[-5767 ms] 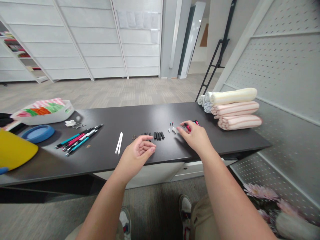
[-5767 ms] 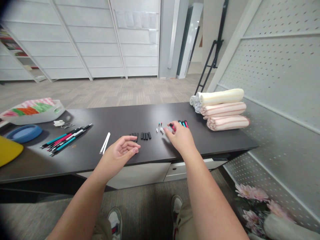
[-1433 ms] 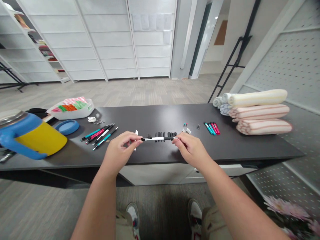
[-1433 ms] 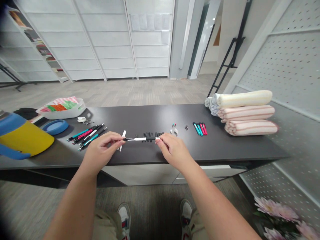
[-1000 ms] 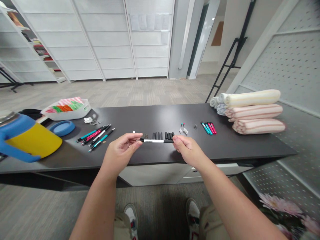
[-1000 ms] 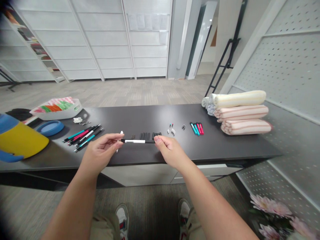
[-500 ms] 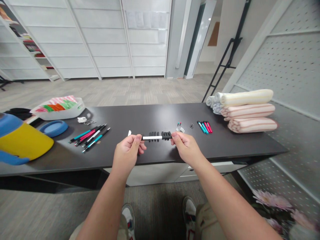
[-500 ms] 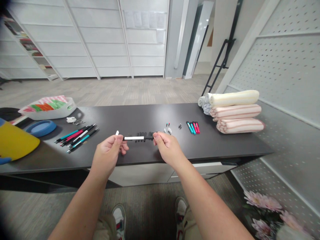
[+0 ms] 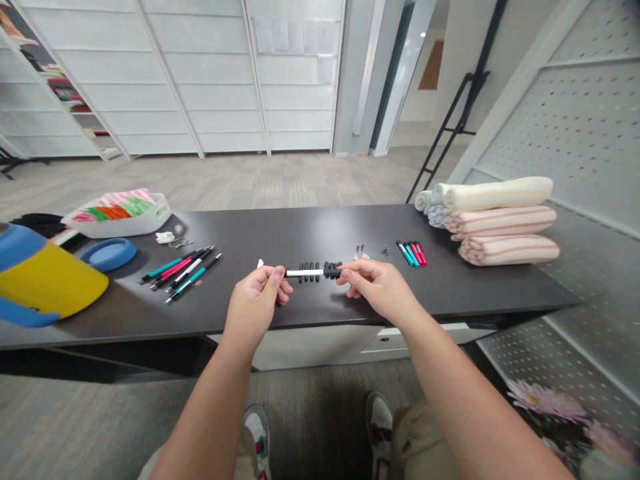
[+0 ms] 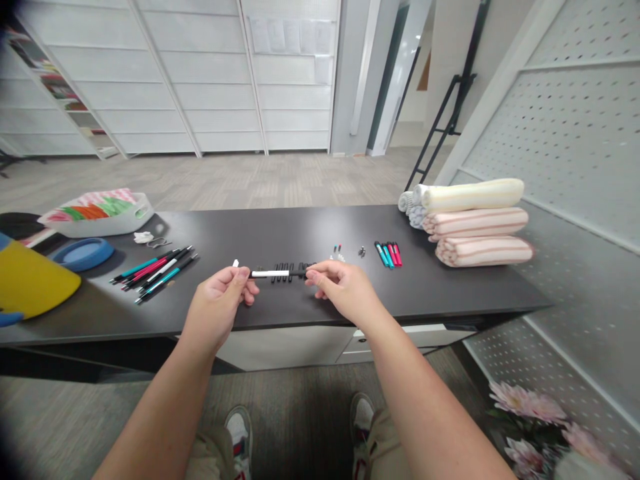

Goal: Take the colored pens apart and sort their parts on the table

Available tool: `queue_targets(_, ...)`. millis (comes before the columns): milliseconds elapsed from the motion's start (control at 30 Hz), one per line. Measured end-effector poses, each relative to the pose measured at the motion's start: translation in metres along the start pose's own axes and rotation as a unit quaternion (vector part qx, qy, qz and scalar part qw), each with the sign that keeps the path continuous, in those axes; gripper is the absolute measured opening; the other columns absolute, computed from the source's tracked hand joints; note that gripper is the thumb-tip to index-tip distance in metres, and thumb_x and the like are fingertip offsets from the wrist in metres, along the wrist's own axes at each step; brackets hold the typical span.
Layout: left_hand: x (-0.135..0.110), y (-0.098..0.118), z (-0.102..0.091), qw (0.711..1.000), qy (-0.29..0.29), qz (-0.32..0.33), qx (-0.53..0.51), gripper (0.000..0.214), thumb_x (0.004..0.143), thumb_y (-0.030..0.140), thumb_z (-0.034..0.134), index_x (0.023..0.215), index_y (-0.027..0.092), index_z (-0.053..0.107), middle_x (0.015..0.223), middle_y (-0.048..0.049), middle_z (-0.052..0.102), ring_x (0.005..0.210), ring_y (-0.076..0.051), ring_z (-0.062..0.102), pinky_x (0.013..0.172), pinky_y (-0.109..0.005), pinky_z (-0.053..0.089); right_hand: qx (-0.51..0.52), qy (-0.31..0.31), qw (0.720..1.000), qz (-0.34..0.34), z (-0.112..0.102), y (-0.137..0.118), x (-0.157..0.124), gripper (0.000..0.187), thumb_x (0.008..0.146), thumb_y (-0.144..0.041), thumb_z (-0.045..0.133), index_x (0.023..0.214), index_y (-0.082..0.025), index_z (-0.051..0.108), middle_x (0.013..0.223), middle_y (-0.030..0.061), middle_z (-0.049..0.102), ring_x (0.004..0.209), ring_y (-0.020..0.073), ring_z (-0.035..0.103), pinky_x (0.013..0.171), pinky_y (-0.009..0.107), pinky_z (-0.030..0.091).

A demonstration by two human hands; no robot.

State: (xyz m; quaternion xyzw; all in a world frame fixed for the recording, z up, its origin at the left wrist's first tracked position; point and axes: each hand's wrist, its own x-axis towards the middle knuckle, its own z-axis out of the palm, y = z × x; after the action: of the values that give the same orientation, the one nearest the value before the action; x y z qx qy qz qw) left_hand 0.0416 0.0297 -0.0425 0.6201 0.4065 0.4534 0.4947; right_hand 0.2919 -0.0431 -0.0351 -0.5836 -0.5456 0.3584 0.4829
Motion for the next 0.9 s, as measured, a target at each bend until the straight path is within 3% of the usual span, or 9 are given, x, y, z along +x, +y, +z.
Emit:
queue_targets(133,0.0006,-0.0006,-0.0008,1.0,0.0,0.001,0.002,0.039,0.098,0.054,0.064,0.081,0.018,0.068,0.074,-0.0027,0.07,0.062,-0.013,0.059,0.062,-0.025,0.046,-0.049,0.006,0.999,-0.009,-0.0013,-0.0025,-0.0012,0.045,0.098,-0.058,0.06,0.086,-0.019,0.077,0.076,0.0048,0.077,0.055,0.0131,0.063,0.055,0.025,0.05)
queue_targets(267,0.0004,0.0001,-0.0007,1.0,0.003,0.001,0.0,0.038,0.097,0.053,0.065,0.081,0.019,0.068,0.074,-0.0026,0.07,0.062,-0.013,0.059,0.062,-0.024,0.045,-0.037,0.019,0.999,-0.019,-0.0006,-0.0016,-0.0006,0.038,0.093,-0.055,0.067,0.093,-0.019,0.078,0.079,0.0045,0.076,0.058,0.0138,0.063,0.057,0.026,0.052)
queue_targets(400,0.0001,0.0001,-0.0003,1.0,0.013,-0.001,0.007,0.037,0.096,0.054,0.065,0.082,0.019,0.069,0.075,-0.0027,0.07,0.062,-0.013,0.059,0.062,-0.025,0.046,-0.019,0.012,1.0,-0.018,-0.002,0.0008,0.0006,0.043,0.088,-0.055,0.073,0.111,-0.019,0.078,0.089,0.0059,0.078,0.062,0.0154,0.065,0.061,0.028,0.055)
queue_targets(567,0.0005,0.0001,-0.0001,1.0,0.015,-0.001,0.016,0.038,0.097,0.054,0.065,0.082,0.019,0.07,0.074,-0.0026,0.07,0.062,-0.013,0.059,0.062,-0.024,0.046,-0.068,0.002,0.998,-0.005,-0.004,-0.0008,0.0,0.04,0.097,-0.056,0.061,0.095,-0.019,0.078,0.085,0.0056,0.079,0.059,0.0137,0.063,0.058,0.026,0.051)
queue_targets(733,0.001,-0.0007,-0.0008,1.0,0.01,-0.005,0.021,0.038,0.097,0.054,0.065,0.083,0.019,0.069,0.074,-0.0018,0.069,0.063,-0.012,0.059,0.062,-0.024,0.046,-0.043,-0.003,0.999,-0.008,-0.003,0.0005,0.0012,0.039,0.091,-0.053,0.071,0.11,-0.019,0.076,0.09,0.0048,0.078,0.061,0.0139,0.065,0.06,0.026,0.052)
queue_targets(900,0.0013,-0.0013,-0.0014,1.0,0.005,-0.006,0.029,0.038,0.097,0.055,0.064,0.084,0.019,0.07,0.075,-0.0022,0.07,0.064,-0.013,0.06,0.063,-0.024,0.046,-0.065,-0.018,0.998,-0.012,-0.0024,0.0011,0.0015,0.035,0.096,-0.052,0.064,0.1,-0.019,0.077,0.088,0.0043,0.079,0.061,0.0127,0.065,0.06,0.025,0.05)
